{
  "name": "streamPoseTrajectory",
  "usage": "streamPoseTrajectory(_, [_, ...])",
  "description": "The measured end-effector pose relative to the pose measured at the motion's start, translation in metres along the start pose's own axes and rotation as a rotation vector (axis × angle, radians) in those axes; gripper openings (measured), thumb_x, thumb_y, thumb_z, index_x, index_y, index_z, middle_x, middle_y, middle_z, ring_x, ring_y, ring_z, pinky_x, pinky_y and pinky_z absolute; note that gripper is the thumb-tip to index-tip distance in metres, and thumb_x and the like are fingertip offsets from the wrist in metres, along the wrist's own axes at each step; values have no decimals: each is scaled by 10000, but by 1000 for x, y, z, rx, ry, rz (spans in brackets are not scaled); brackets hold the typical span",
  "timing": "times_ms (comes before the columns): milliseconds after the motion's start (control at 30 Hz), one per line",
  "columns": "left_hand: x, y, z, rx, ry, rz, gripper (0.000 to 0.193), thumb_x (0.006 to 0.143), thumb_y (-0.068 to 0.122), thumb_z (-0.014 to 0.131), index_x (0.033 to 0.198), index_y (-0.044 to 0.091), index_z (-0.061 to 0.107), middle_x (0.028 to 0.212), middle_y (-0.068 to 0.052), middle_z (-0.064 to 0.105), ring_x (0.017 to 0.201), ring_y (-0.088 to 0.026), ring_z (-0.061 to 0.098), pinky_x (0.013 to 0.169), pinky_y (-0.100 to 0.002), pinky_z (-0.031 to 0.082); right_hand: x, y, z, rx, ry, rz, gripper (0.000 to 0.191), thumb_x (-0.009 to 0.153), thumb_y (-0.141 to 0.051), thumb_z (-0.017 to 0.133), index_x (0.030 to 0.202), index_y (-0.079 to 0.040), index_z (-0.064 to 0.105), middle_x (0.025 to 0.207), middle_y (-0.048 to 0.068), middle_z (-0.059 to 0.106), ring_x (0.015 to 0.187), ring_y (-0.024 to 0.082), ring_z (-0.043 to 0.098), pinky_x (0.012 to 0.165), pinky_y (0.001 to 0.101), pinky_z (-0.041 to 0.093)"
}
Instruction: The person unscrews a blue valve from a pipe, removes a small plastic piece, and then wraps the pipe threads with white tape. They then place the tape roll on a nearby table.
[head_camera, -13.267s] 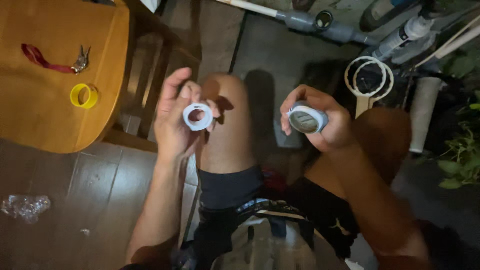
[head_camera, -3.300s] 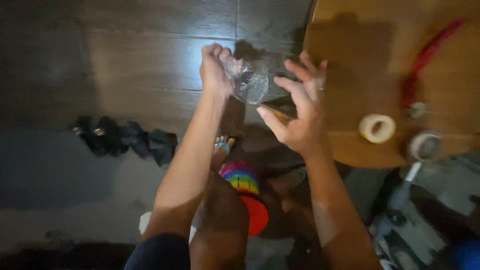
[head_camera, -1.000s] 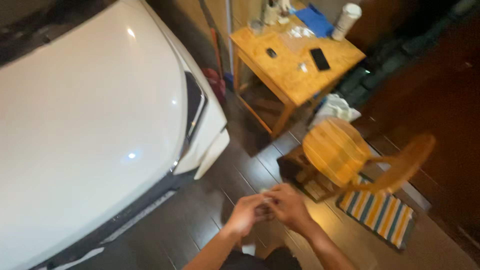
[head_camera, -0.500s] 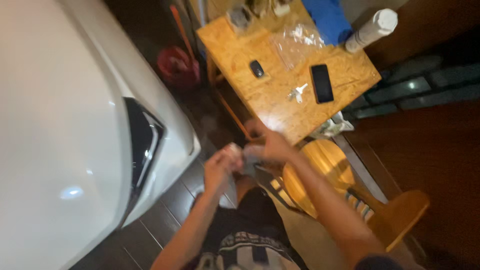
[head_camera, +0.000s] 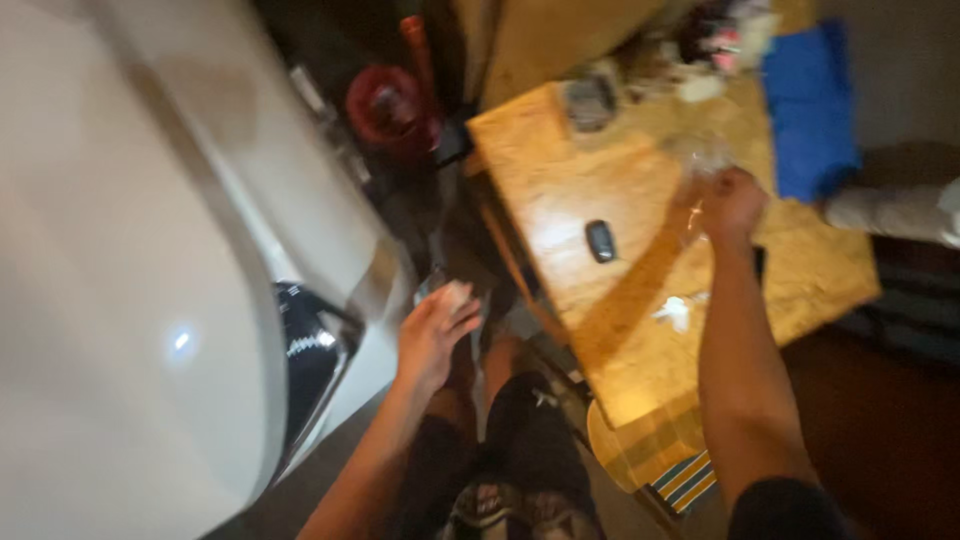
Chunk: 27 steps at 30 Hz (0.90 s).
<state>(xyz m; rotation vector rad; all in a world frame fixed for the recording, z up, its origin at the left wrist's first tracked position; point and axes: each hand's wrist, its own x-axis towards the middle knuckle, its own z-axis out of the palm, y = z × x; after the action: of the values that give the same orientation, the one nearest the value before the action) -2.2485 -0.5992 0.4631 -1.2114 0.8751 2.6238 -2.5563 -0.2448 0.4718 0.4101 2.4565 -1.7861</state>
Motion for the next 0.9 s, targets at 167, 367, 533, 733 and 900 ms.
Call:
streamPoseTrajectory(167, [24,27,25,-182,-90,-33,293,993,147,625,1251,12,658,1185,-123,716,1090,-247,704,920,-418,598,-99,-33,72,-376,164,-466,111,1035,-51,718,1077,4,632,937,43,579,859,146,527,766,301,455])
streamPoseTrajectory(367, [68,53,62,-335,-29,86,250,1009,156,621,1225,43,674,1133,-96,703,995,-206,694,883,-394,570,-184,-84,231,-36,-537,-254,204,894,-45,780,1095,-26,757,1232,96,706,1091,171,676,865,280,551])
streamPoseTrajectory(533, [119,103,49,-282,68,152,245,1055,151,591,1207,-8,698,1013,-100,711,887,-215,657,792,-357,537,-131,-107,302,-111,-793,-424,336,836,-12,784,1170,-18,743,1365,157,610,1217,235,632,1018,331,525])
streamPoseTrajectory(733, [209,160,32,-24,189,130,410,1034,275,542,1343,15,610,1193,-105,667,1014,-216,660,832,-327,547,-69,-28,411,-156,-693,-323,304,862,60,677,1152,-28,709,1159,127,709,1088,225,685,941,321,564])
streamPoseTrajectory(900, [264,140,26,147,480,311,581,1004,292,609,1515,54,471,1437,-166,578,1252,-270,583,977,-343,499,9,76,530,-352,-449,-128,400,833,-63,738,1206,-28,598,1058,113,724,964,216,708,840,357,564])
